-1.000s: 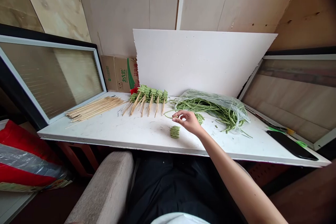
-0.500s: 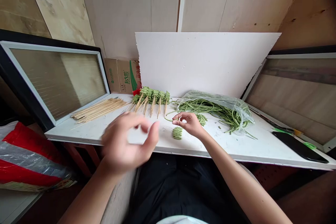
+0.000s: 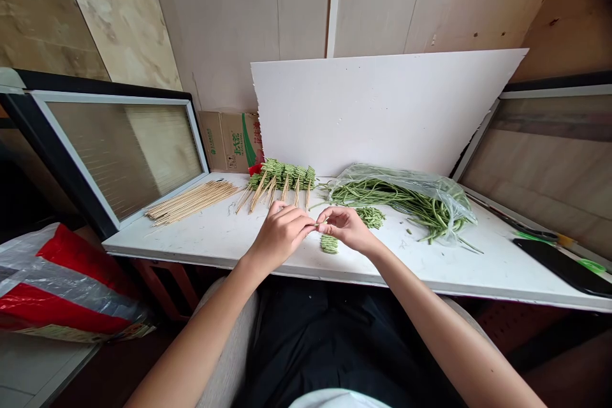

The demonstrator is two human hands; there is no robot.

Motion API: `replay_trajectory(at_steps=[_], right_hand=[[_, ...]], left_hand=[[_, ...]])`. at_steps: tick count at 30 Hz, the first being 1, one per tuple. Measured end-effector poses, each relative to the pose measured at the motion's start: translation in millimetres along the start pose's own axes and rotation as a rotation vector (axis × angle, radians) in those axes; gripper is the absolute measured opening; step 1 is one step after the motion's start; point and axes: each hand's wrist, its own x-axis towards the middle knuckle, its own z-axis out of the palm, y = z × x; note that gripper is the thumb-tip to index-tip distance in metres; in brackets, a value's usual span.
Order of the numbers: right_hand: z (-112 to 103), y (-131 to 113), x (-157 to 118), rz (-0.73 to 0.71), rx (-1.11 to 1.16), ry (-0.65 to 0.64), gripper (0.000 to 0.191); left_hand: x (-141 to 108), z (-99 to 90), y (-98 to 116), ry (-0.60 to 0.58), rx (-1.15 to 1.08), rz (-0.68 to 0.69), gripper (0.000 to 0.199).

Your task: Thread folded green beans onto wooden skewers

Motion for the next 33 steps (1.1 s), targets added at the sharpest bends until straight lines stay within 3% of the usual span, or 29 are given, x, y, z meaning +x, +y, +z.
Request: replay_trajectory(at_steps=[8, 15, 21, 27, 31, 33], right_hand=[[5, -4, -1, -0.115, -0.263, 0.047, 0.031], [7, 4, -1, -0.089, -0.118, 0.007, 0.03], [-6, 7, 2, -0.034, 0.056, 0.042, 0.035], [-30, 29, 3, -0.01, -0.322, 0.182, 0.034], [-40, 59, 1, 0.083, -0.493, 0.157, 0.036], [-43, 70, -1, 0.118, -0.542, 0.131, 0.035]], left_hand=[[-5, 18.5, -5, 0.081, 0.011, -0.041, 0.022], [-4, 27.6, -1, 0.094, -0.221, -0.194, 0.025], [-11, 40.9, -17, 0.005, -0.405, -0.371, 0.021], [-28, 74.3, -34, -0.072, -0.389, -0.58, 0.005], [-41, 97.1, -39, -0.063, -0.321, -0.754, 0.005], [-45, 103.2, -40, -0.043, -0.364, -0.776, 0.007]])
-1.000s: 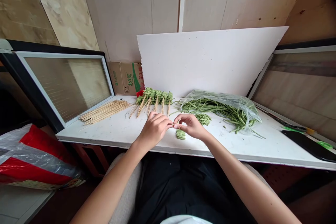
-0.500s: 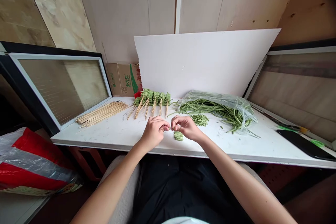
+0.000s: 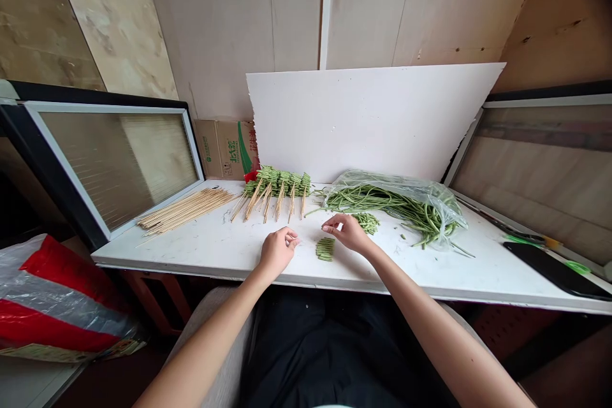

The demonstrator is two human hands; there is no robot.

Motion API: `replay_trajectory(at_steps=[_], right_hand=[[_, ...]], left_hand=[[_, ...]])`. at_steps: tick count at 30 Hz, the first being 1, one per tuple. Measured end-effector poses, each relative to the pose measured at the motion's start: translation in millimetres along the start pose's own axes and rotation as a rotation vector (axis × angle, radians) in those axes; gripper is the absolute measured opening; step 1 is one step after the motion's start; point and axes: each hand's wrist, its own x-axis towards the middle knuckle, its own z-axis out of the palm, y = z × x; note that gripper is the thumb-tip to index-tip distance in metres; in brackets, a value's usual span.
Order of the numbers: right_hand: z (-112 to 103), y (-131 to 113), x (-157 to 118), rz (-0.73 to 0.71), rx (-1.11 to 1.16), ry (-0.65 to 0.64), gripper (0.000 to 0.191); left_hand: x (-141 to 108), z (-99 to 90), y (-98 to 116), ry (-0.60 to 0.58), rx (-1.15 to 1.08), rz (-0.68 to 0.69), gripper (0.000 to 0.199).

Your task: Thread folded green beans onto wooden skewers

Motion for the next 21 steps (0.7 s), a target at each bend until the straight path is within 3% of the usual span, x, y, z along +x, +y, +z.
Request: replay_trajectory(at_steps=[5, 11, 15, 21], right_hand=[[2, 18, -3, 0.033, -0.162, -0.044, 0.033], [3, 28, -5, 0.05, -0.244, -0.047, 0.038], [3, 4, -4, -0.027, -0.19, -0.036, 0.043], [8, -51, -7, -0.116, 0.05, -0.155, 0.04]], left_hand=[[0, 3.8, -4, -0.018, -0.124, 0.039, 0.009], [4, -1.7, 3, -0.102, -0.383, -0.087, 0.024], [5, -4.6, 10, -0.165, -0.598, -0.199, 0.037], [3, -3.1, 22, -0.178, -0.859, -0.295, 0.045]])
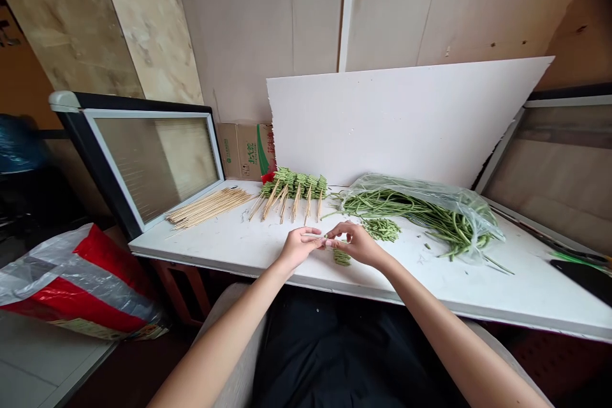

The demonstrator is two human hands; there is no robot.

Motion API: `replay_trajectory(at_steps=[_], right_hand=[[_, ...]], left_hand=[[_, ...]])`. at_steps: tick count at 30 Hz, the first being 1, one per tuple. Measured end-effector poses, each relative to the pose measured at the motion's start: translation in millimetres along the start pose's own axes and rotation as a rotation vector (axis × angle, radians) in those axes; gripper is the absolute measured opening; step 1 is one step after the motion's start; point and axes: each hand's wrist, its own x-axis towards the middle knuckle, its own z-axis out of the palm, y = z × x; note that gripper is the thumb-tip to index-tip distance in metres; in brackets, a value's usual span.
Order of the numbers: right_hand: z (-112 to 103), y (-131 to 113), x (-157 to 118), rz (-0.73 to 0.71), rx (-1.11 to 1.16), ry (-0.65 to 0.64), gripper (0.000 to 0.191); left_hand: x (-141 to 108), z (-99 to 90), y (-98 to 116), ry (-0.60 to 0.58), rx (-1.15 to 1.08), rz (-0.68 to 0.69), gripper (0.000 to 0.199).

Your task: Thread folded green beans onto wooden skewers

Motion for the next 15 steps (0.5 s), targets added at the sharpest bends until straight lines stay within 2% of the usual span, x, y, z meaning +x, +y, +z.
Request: replay_trajectory(at_steps=[5, 8, 10, 12, 15], right_hand=[[7, -4, 3, 0.061, 0.128, 0.025, 0.042], [10, 5, 3, 0.061, 0.148, 0.047, 0.042], [11, 11, 3, 0.071, 0.137, 0.054, 0.042], [10, 16, 2, 0.1, 0.123, 0.065, 0.044], [8, 23, 2, 0.144, 0.112, 0.104, 0.048]], left_hand=[[-2, 2.2, 4, -0.031, -0.007, 0.015, 0.049], [5, -13.7, 7, -0.07, 0.125, 0.061, 0.047], [14, -37.4, 11, 0.005, 0.33, 0.13, 0.038], [24, -71.1, 16, 0.178, 0.605, 0.211, 0.025], [31, -131.7, 29, 0.402, 0.795, 0.154, 0.015]])
